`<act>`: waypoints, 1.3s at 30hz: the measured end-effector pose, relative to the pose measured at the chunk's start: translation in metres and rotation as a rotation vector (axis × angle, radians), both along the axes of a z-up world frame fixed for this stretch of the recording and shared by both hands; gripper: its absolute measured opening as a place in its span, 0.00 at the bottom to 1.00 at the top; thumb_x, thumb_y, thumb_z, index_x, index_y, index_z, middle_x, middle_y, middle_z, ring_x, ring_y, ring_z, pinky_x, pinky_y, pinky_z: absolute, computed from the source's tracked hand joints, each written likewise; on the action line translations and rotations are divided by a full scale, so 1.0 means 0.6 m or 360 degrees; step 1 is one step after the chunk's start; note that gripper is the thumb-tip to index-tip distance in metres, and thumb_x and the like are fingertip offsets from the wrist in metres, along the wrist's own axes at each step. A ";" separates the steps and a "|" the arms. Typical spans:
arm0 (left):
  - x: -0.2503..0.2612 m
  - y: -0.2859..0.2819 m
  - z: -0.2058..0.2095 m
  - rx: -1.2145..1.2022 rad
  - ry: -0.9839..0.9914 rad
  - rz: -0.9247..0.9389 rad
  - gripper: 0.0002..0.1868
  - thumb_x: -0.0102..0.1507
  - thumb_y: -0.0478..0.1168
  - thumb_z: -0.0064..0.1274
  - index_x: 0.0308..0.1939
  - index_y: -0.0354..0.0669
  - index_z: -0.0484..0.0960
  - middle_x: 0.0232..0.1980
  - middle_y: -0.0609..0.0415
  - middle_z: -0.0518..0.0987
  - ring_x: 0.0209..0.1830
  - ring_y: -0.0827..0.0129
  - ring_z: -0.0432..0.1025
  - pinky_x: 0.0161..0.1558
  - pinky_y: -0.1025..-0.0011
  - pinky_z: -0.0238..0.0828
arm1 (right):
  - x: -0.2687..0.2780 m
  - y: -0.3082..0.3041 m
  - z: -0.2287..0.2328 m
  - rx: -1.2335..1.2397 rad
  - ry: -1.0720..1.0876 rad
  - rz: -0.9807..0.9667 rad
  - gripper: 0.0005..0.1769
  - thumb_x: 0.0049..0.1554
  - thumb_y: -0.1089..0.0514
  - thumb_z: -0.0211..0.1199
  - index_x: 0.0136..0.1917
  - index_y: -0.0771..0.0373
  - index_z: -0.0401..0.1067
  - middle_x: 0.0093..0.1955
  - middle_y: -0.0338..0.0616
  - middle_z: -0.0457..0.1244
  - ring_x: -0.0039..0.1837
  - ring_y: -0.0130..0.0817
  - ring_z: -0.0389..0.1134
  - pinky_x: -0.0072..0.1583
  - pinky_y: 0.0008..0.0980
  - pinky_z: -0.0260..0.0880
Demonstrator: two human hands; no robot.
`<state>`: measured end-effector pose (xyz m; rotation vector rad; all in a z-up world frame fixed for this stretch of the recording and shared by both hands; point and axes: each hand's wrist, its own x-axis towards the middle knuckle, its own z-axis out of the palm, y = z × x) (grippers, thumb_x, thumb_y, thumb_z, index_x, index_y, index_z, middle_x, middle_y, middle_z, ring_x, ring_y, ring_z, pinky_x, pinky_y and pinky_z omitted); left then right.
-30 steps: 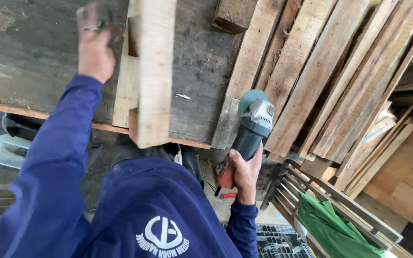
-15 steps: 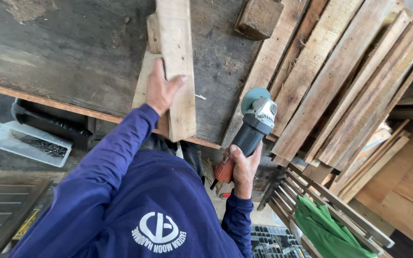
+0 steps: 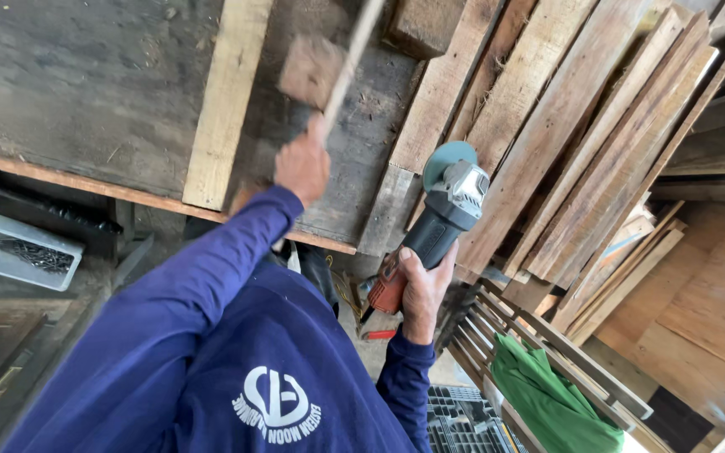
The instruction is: The person uses an angle grinder to smooth and sand the edges and surface of a wooden block held against a workbench, occasionally moving other pieces of wood aside.
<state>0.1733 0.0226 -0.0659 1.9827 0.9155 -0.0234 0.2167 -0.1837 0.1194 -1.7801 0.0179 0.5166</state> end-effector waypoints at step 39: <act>-0.087 0.073 0.125 -0.2261 -0.0533 0.0495 0.24 0.54 0.42 0.66 0.51 0.35 0.80 0.44 0.52 0.82 0.42 0.68 0.77 0.48 0.65 0.77 | -0.086 0.225 -0.100 -0.0245 -0.0035 0.0767 0.59 0.50 0.63 0.71 0.85 0.65 0.39 0.76 0.55 0.54 0.74 0.40 0.61 0.73 0.40 0.64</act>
